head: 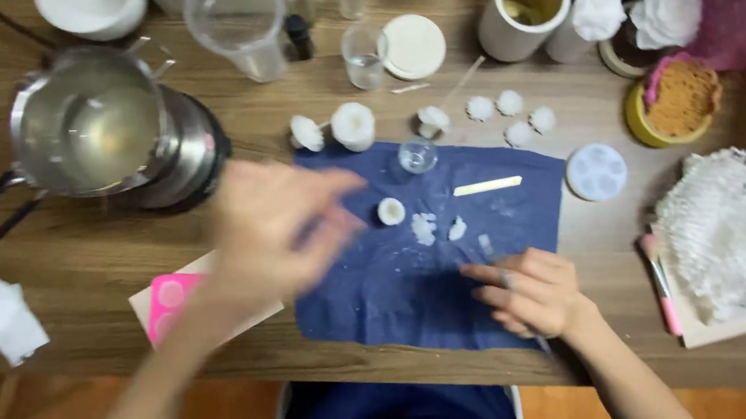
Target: Refining and cleaning small wax candle decorations using a metal scraping tool
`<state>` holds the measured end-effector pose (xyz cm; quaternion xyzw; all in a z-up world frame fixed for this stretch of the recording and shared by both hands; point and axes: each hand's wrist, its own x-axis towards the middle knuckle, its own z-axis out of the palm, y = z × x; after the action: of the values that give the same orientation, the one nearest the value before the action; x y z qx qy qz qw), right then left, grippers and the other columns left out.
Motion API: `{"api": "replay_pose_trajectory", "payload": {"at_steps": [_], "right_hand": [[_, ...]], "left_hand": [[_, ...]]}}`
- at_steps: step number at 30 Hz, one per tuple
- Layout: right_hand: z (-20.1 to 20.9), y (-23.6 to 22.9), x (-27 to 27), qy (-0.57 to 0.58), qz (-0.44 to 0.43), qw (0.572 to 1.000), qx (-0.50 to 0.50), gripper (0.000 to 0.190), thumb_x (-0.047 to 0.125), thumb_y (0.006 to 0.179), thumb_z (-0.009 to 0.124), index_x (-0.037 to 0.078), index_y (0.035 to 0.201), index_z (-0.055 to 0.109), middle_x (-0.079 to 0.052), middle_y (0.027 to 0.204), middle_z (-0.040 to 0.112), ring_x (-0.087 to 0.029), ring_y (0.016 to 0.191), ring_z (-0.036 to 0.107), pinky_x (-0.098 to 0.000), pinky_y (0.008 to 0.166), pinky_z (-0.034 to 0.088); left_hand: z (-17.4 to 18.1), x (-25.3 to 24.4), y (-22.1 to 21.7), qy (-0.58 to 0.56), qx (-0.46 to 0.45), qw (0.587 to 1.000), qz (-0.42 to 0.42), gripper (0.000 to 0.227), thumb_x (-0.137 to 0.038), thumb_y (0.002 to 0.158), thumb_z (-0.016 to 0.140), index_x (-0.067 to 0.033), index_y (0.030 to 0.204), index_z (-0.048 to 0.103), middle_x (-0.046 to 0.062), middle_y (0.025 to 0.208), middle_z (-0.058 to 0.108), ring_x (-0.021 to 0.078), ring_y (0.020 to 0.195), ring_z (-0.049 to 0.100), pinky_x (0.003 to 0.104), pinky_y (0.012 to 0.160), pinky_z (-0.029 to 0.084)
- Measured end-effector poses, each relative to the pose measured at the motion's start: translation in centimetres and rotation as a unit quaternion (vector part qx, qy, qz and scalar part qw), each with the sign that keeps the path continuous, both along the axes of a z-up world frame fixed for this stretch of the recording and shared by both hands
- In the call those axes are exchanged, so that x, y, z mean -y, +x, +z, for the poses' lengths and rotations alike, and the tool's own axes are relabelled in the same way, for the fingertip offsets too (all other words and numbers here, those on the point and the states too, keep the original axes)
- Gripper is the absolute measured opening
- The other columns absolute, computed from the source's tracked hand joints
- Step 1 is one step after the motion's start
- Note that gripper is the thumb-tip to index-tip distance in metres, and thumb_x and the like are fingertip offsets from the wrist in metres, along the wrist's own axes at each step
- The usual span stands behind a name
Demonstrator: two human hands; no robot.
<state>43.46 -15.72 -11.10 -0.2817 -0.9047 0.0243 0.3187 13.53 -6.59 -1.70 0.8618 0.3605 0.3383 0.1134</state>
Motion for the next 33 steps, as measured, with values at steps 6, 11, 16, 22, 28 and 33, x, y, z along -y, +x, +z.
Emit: {"api": "replay_pose_trajectory", "payload": {"at_steps": [6,11,16,22,28,33], "right_hand": [[1.5,-3.1,-0.9,0.186,-0.034,0.982,-0.027,0.022,0.016,0.090,0.055,0.014,0.070,0.064,-0.009,0.075,0.065,-0.018,0.061,0.055,-0.0238,0.051,0.042],[1.5,-3.3,-0.8,0.212,-0.052,0.976,0.005,0.025,0.016,0.092,0.050,0.016,0.070,0.063,-0.007,0.066,0.057,-0.018,0.060,0.049,-0.0242,0.051,0.041],[1.4,-3.4,-0.6,0.213,-0.057,0.975,-0.003,0.036,0.024,0.099,0.040,0.014,0.076,0.066,-0.008,0.075,0.064,-0.017,0.065,0.050,-0.0242,0.055,0.042],[0.9,-3.2,0.2,0.219,-0.058,0.974,0.001,0.040,0.027,0.100,0.039,0.016,0.073,0.066,-0.008,0.073,0.064,-0.018,0.066,0.052,-0.0257,0.055,0.044],[0.7,-3.4,0.5,0.253,-0.074,0.965,-0.003,0.030,0.030,0.096,0.046,0.018,0.074,0.062,-0.004,0.073,0.064,-0.016,0.070,0.049,-0.0259,0.060,0.043],[2.8,-2.7,0.0,0.199,-0.003,0.978,0.066,0.031,0.028,0.099,0.038,0.018,0.076,0.058,-0.001,0.082,0.066,-0.010,0.069,0.052,-0.0195,0.057,0.039]], "left_hand": [[-5.1,3.9,6.6,-0.222,0.160,0.957,-0.100,0.035,-0.038,0.068,0.079,-0.0181,0.095,0.068,-0.002,0.091,0.065,0.0200,0.085,0.059,0.033,0.073,0.037],[-6.0,4.8,8.0,-0.284,0.273,0.914,-0.090,0.006,-0.019,0.077,0.075,-0.0161,0.079,0.071,-0.003,0.079,0.066,0.0178,0.075,0.060,0.028,0.074,0.038],[-5.8,5.0,7.8,-0.309,0.304,0.899,-0.064,0.008,-0.018,0.080,0.073,-0.0139,0.074,0.071,-0.002,0.072,0.065,0.0149,0.068,0.058,0.026,0.074,0.036],[-4.8,5.8,8.6,-0.303,0.362,0.881,-0.040,0.010,-0.015,0.083,0.069,-0.0108,0.075,0.072,0.003,0.069,0.063,0.0166,0.067,0.054,0.026,0.073,0.038],[-4.4,5.8,9.0,-0.285,0.451,0.846,0.018,0.013,-0.011,0.083,0.067,-0.0066,0.072,0.070,0.005,0.068,0.061,0.0164,0.068,0.055,0.026,0.071,0.041],[-1.5,2.7,1.9,0.020,0.140,0.975,0.173,0.018,-0.004,0.088,0.062,-0.0132,0.073,0.067,0.000,0.076,0.067,0.0186,0.074,0.058,0.036,0.085,0.033]]}}
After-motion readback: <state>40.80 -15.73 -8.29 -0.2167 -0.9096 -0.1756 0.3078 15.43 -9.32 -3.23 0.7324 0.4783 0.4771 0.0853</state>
